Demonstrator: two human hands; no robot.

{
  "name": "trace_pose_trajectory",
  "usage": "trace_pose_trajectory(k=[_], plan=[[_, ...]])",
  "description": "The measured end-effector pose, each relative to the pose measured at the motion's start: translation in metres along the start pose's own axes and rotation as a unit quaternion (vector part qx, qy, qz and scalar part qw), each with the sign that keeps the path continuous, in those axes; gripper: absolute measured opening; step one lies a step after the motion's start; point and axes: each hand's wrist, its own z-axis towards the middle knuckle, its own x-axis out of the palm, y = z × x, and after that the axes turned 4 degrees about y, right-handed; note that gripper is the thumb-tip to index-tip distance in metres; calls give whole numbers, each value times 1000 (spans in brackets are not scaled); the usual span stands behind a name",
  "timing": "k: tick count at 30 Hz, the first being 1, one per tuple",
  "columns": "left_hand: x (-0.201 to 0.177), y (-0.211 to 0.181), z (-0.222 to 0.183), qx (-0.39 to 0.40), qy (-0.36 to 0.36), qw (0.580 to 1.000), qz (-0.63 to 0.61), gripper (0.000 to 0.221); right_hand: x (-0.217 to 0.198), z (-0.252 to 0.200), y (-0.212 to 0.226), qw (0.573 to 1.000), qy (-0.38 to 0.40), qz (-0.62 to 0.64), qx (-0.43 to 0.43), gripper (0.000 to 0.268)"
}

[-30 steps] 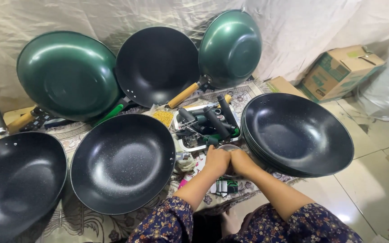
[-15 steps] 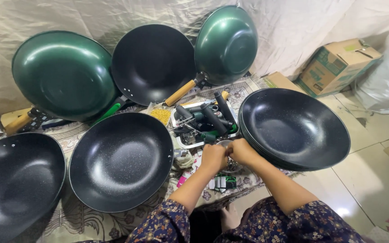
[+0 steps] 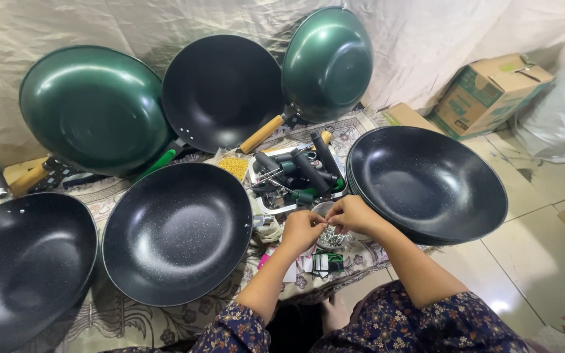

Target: Assembling handle components and brackets onto several woks using a screwdriver and screws.

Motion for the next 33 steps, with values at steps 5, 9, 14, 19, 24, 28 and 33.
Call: trace_pose_trajectory(k=[5,9,14,19,24,28,33], plan=[[11,15,6,-10,-19,1000,-23,17,1,1,-1,1000,-4,19,-5,21],[18,22,6,-13,-40,998,-38,18,3,0,-1,999,-4,42,-4,20],[15,14,-4,32,-54,998,15,17,6,5,-9,999,-10,43,-18,18],[27,13,4,128,-58,960,242,13,11,12,-17,999,-22,37,-17,19],[42,32,23,214,-72,929,294,14,15,32,-39,997,-53,-53,-21,24],[47,30,33,299,-142,876,351,13,16,42,-53,981,-64,-182,-25,25],[37,-33,6,184,-149,672,702,19,17,61,-78,927,-42,-369,-56,18]])
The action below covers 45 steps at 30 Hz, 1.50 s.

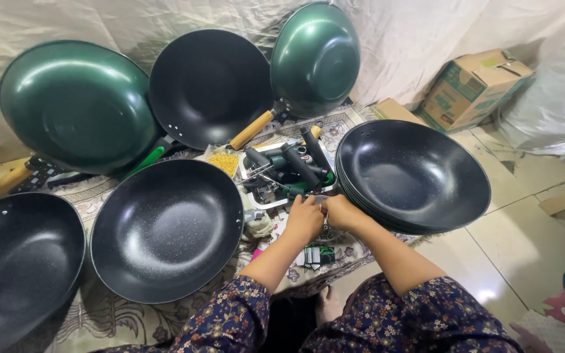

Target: Assembling handle components and brackets onto several woks using a screwdriver and screws.

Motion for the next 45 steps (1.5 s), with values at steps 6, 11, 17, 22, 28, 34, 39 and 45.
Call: trace_pose_trajectory(k=[6,11,17,22,28,34,39,45], plan=[[104,-43,23,42,8,941,-336,12,29,34,-25,998,8,-65,-5,16],[86,-29,16,7,-44,934,-354,17,-8,-9,20,999,12,-26,-23,14],[92,-33,18,-1,-79,926,-369,20,0,-3,15,1000,5,-5,-26,17],[94,-33,26,1,-66,936,-347,24,-10,-9,25,1000,-6,-8,-23,17],[101,-42,26,-9,-58,932,-357,24,-16,-18,36,1000,-28,-3,8,17],[108,-50,20,-33,-76,936,-343,25,-3,-17,37,997,-59,51,30,24],[91,-38,19,-49,-92,927,-360,24,-9,-26,48,993,-74,71,61,27],[88,-39,18,-58,-85,924,-369,25,-10,-31,51,992,-78,77,56,29]])
